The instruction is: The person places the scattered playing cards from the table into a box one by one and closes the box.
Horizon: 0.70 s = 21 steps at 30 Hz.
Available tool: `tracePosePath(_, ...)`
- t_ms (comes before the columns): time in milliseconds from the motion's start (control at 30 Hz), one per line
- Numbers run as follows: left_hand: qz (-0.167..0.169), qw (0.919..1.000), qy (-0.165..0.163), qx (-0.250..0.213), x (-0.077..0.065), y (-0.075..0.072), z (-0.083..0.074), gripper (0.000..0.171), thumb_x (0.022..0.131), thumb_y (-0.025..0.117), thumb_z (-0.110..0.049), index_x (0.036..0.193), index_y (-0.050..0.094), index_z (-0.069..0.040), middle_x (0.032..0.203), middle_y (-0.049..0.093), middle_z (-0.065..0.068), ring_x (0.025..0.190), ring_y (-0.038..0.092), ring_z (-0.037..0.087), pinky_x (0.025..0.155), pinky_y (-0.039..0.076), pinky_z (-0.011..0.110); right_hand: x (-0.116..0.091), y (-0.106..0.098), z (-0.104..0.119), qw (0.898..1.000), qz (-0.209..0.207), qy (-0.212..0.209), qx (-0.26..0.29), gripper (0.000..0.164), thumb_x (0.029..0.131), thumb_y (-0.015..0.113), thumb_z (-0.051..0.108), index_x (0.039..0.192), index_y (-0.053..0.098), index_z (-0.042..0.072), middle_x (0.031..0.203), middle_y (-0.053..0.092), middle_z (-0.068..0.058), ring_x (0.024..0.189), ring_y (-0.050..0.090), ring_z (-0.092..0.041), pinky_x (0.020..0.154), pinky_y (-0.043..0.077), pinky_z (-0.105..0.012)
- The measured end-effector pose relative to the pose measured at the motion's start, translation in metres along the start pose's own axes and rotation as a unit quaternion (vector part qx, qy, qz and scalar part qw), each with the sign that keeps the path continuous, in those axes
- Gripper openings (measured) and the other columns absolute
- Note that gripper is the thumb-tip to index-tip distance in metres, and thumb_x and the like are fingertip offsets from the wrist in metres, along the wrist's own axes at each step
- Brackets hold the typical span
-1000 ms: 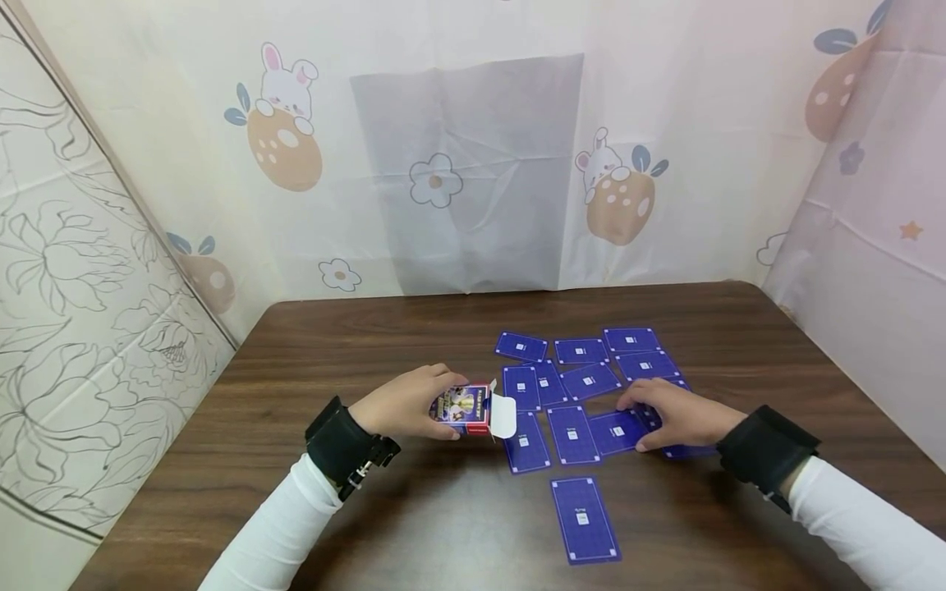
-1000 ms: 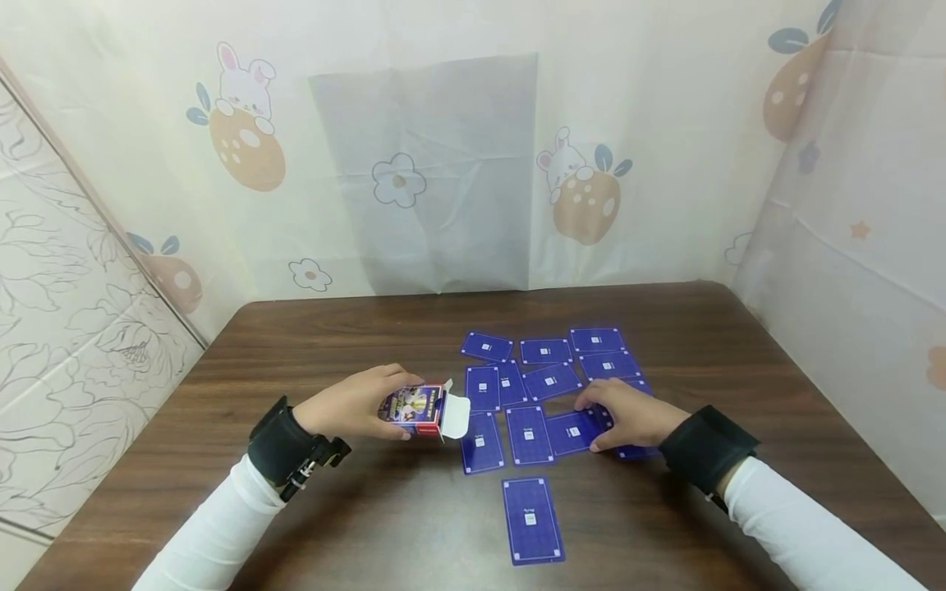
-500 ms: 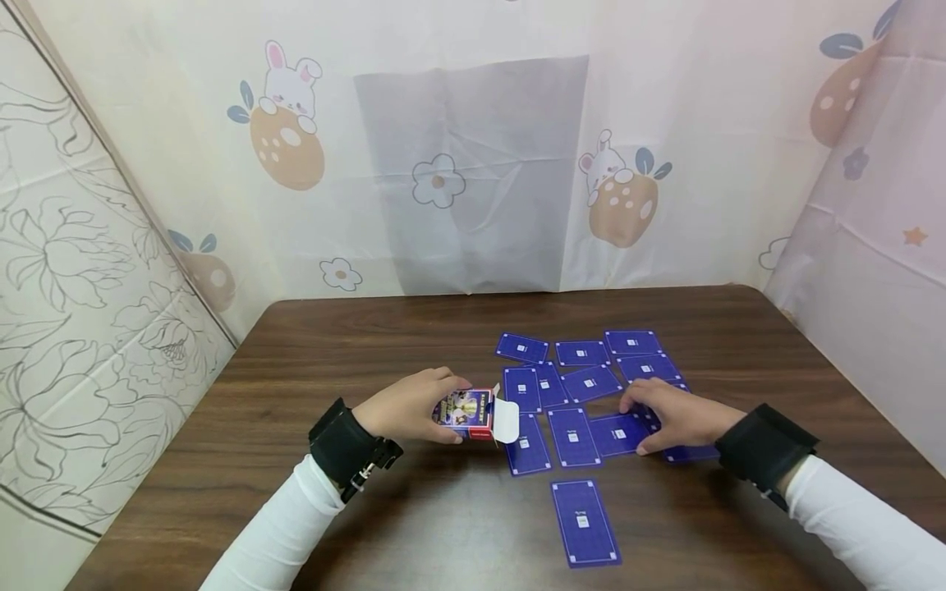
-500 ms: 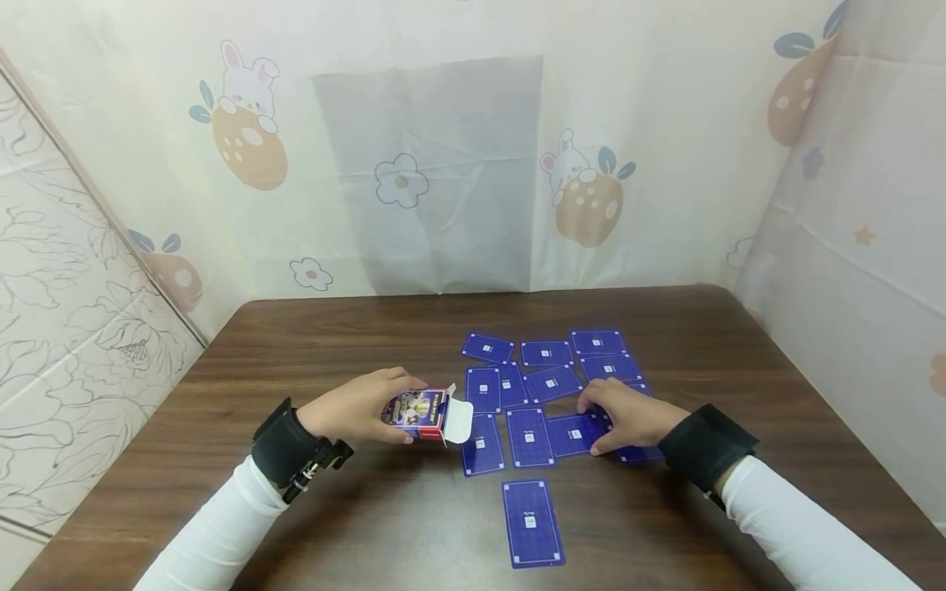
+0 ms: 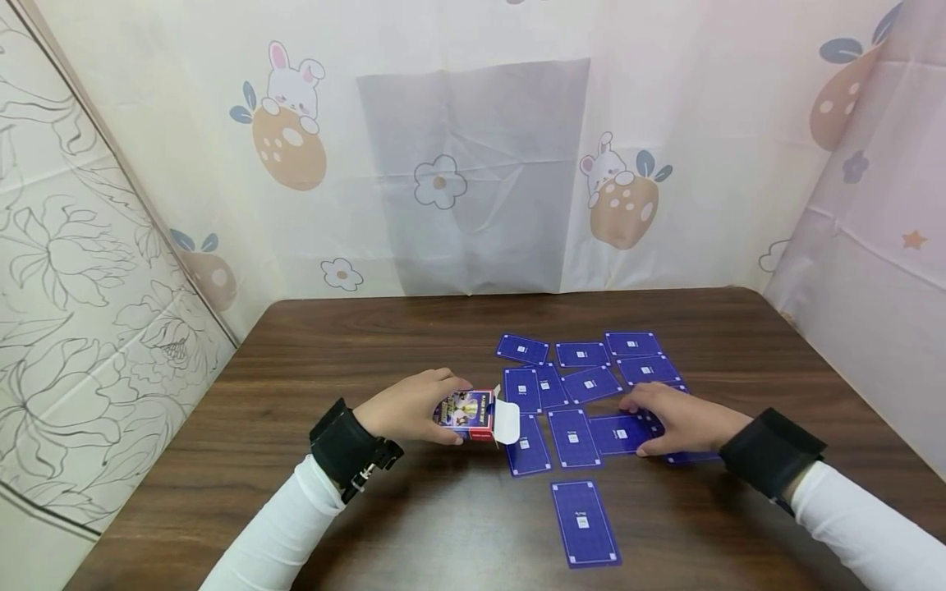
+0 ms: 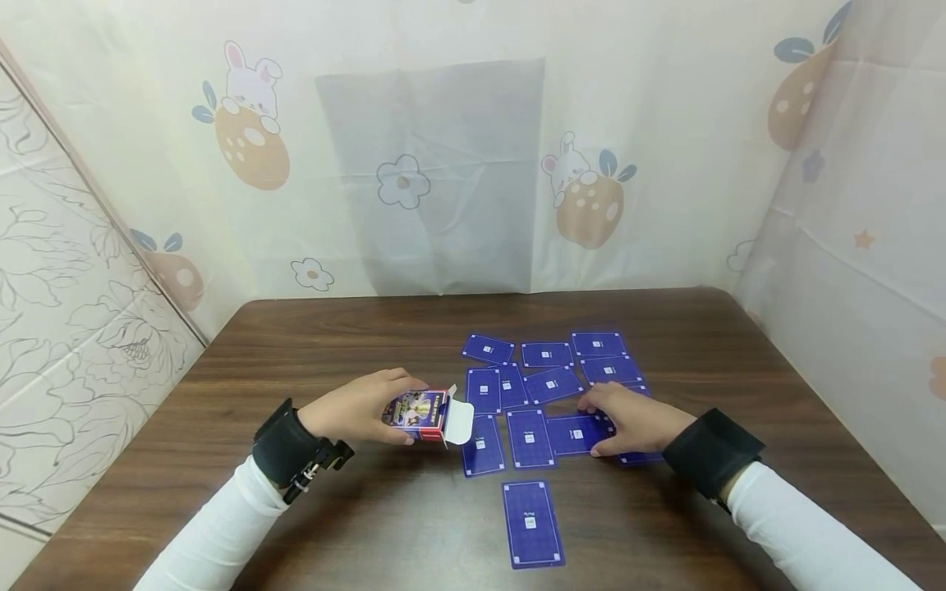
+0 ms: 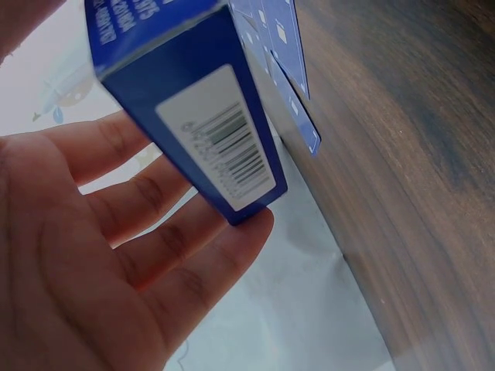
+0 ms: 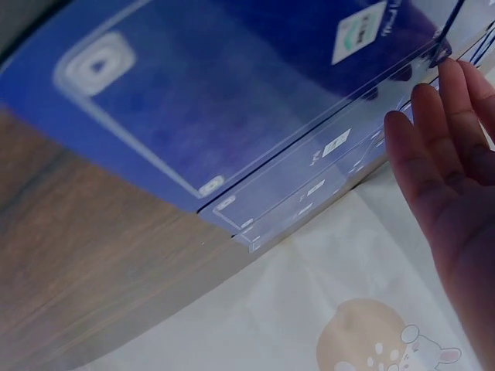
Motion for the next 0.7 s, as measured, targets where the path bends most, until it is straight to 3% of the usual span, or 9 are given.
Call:
tracePosePath(300,-0.002,1.0,0.006,0.0,0.0,-0.001,-0.001,0.068,0.074,0.079,-0.037,0.13,0.053,-0.008,0.109,0.057,0.004,0.09,0.052,0.013,0.079,0.047,0.03,-0.004,0.0,-0.002,0.999,-0.009,-0.006,-0.036,0.052,0.077,0.074,0.045,0.114,0.063,0.01,0.115,0.055,-0.007,0.107,0.051,-0.028,0.09,0.045,-0.051)
tracePosePath(700,-0.002,0.9999,0.01,0.003,0.002,-0.001,-0.002,0.068,0.074,0.079,-0.037,0.13,0.054,-0.009,0.108,0.057,0.004,0.09,0.052,0.013,0.079,0.047,0.029,-0.017,-0.011,-0.002,1.0,-0.003,0.0,-0.031,0.05,0.077,0.074,0.041,0.114,0.064,0.008,0.115,0.057,-0.011,0.104,0.054,-0.029,0.088,0.046,-0.052)
Point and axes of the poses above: each hand's wrist, its own x-axis towards the middle knuckle, its own y-axis out of the palm, z = x × y, the point moved 1 cm from there along x, towards the middle knuckle
